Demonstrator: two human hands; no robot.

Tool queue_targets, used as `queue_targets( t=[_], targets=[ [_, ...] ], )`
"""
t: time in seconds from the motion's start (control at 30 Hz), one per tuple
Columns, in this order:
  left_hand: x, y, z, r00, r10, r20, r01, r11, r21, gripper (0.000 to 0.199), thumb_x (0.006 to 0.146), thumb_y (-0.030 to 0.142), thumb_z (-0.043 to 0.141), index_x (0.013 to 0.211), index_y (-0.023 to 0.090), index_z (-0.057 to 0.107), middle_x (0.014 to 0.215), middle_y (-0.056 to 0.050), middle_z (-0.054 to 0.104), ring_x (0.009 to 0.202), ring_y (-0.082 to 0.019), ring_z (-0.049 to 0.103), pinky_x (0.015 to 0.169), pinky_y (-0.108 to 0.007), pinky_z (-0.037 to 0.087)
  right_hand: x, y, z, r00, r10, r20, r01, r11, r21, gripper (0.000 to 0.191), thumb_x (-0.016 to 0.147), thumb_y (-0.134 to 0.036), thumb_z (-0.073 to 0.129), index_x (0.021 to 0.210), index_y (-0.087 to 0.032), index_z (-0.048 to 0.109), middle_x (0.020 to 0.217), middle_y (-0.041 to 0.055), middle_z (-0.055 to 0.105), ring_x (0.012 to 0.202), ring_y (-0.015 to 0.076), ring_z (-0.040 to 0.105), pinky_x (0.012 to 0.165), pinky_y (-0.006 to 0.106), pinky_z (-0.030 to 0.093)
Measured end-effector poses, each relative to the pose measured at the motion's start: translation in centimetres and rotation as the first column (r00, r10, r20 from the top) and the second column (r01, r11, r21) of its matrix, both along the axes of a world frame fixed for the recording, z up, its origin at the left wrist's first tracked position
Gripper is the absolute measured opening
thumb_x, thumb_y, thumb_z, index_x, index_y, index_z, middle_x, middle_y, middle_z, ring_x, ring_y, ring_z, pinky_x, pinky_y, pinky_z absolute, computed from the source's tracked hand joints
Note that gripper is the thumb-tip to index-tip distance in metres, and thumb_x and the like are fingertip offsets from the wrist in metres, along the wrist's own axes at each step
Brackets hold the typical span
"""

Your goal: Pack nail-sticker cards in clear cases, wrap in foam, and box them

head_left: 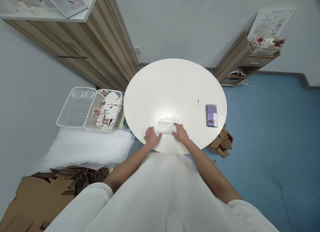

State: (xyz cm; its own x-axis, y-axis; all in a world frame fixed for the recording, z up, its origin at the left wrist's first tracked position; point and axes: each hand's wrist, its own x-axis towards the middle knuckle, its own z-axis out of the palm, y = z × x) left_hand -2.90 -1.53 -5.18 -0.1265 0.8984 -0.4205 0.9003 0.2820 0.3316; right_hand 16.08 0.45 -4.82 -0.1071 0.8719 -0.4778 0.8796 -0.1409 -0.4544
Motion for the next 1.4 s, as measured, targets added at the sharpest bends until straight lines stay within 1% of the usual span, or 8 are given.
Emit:
queue_targets(
  t=[0.27, 0.5, 0.57, 0.7, 0.83, 1.13, 1.27, 1.4],
  targets=[
    [0.4, 1.4, -0.1, 0.954, 0.145, 0.264, -0.098, 0.978, -0.184, 0.056, 0.069, 0.046, 0.056, 0.115, 0.018, 0.04, 0.135, -0.014, 0.021, 0.125, -0.033, 0.023, 0.095, -0.041, 0.031, -0.8, 0.2, -0.1, 1.0, -0.008, -0.015, 0.008, 1.0, -0.012, 0.056, 0.079, -0.031, 0.05, 0.13, -0.025, 0.026, 0.114, 0.0084, 0.041, 0.079, 0.0167, 0.054, 0.066, 0.026, 0.041],
    [0.7, 1.7, -1.1, 0.744, 0.466, 0.479, -0.426, 0.883, -0.196, 0.067, 0.065, 0.044, 0.064, 0.119, 0.02, 0.031, 0.125, -0.014, 0.037, 0.103, -0.021, 0.05, 0.079, -0.033, 0.045, -1.0, 0.0, -0.3, 0.998, -0.022, -0.056, 0.022, 1.0, -0.005, 0.057, 0.079, -0.028, 0.049, 0.131, -0.025, 0.026, 0.115, 0.0088, 0.041, 0.08, 0.0166, 0.055, 0.067, 0.026, 0.042],
    [0.4, 2.1, -1.3, 0.704, 0.485, 0.519, -0.428, 0.873, -0.236, 0.063, 0.067, 0.044, 0.063, 0.117, 0.019, 0.033, 0.117, -0.015, 0.044, 0.088, -0.017, 0.056, 0.069, -0.03, 0.047, -1.0, 0.0, -0.4, 0.997, -0.027, -0.071, 0.027, 1.0, -0.004, 0.057, 0.079, -0.028, 0.05, 0.131, -0.025, 0.026, 0.114, 0.009, 0.041, 0.08, 0.0172, 0.055, 0.068, 0.027, 0.042],
    [-0.2, 2.8, -1.1, 0.749, 0.32, 0.58, -0.196, 0.943, -0.267, 0.03, 0.074, 0.041, 0.055, 0.092, 0.017, 0.05, 0.081, -0.005, 0.056, 0.062, -0.011, 0.053, 0.055, -0.025, 0.044, -0.8, -0.1, -0.5, 0.995, -0.034, -0.096, 0.033, 0.999, -0.005, 0.058, 0.079, -0.027, 0.05, 0.131, -0.026, 0.026, 0.114, 0.0086, 0.041, 0.082, 0.0175, 0.055, 0.07, 0.027, 0.042],
    [0.3, 3.2, -0.3, 0.839, 0.131, 0.527, -0.09, 0.991, -0.103, 0.015, 0.071, 0.033, 0.055, 0.069, 0.018, 0.051, 0.062, 0.002, 0.049, 0.054, -0.009, 0.047, 0.052, -0.023, 0.04, -0.7, -0.1, -0.5, 0.991, -0.052, -0.123, 0.051, 0.999, -0.015, 0.057, 0.078, -0.027, 0.051, 0.13, -0.027, 0.027, 0.112, 0.0081, 0.041, 0.084, 0.0173, 0.054, 0.07, 0.027, 0.042],
    [3.7, 2.6, 0.4, 0.886, -0.263, 0.381, 0.249, 0.965, 0.086, 0.009, 0.072, 0.02, 0.047, 0.07, 0.019, 0.056, 0.063, 0.0, 0.056, 0.06, -0.015, 0.053, 0.056, -0.026, 0.041, -2.6, -0.5, -0.9, 0.987, -0.086, -0.136, 0.082, 0.996, -0.035, 0.052, 0.074, -0.023, 0.05, 0.124, -0.024, 0.035, 0.107, 0.0079, 0.044, 0.076, 0.0162, 0.053, 0.066, 0.028, 0.041],
    [3.5, 1.5, -0.2, 0.882, -0.34, 0.327, 0.309, 0.94, 0.144, 0.018, 0.077, 0.021, 0.042, 0.083, 0.018, 0.058, 0.076, -0.004, 0.058, 0.072, -0.018, 0.055, 0.064, -0.03, 0.045, -1.8, -0.7, -1.2, 0.936, -0.136, -0.324, 0.123, 0.991, -0.058, 0.057, 0.068, -0.022, 0.052, 0.123, -0.022, 0.037, 0.104, 0.0056, 0.045, 0.078, 0.0142, 0.051, 0.07, 0.027, 0.043],
    [3.1, 0.0, -0.4, 0.821, -0.491, 0.292, 0.441, 0.87, 0.222, 0.029, 0.076, 0.021, 0.042, 0.102, 0.018, 0.055, 0.091, -0.007, 0.054, 0.085, -0.02, 0.053, 0.074, -0.034, 0.046, -1.1, -0.6, -1.4, 0.836, -0.282, -0.47, 0.232, 0.959, -0.161, 0.042, 0.073, -0.026, 0.043, 0.115, -0.024, 0.044, 0.082, -0.0019, 0.047, 0.069, 0.0115, 0.049, 0.068, 0.025, 0.043]
  ],
)
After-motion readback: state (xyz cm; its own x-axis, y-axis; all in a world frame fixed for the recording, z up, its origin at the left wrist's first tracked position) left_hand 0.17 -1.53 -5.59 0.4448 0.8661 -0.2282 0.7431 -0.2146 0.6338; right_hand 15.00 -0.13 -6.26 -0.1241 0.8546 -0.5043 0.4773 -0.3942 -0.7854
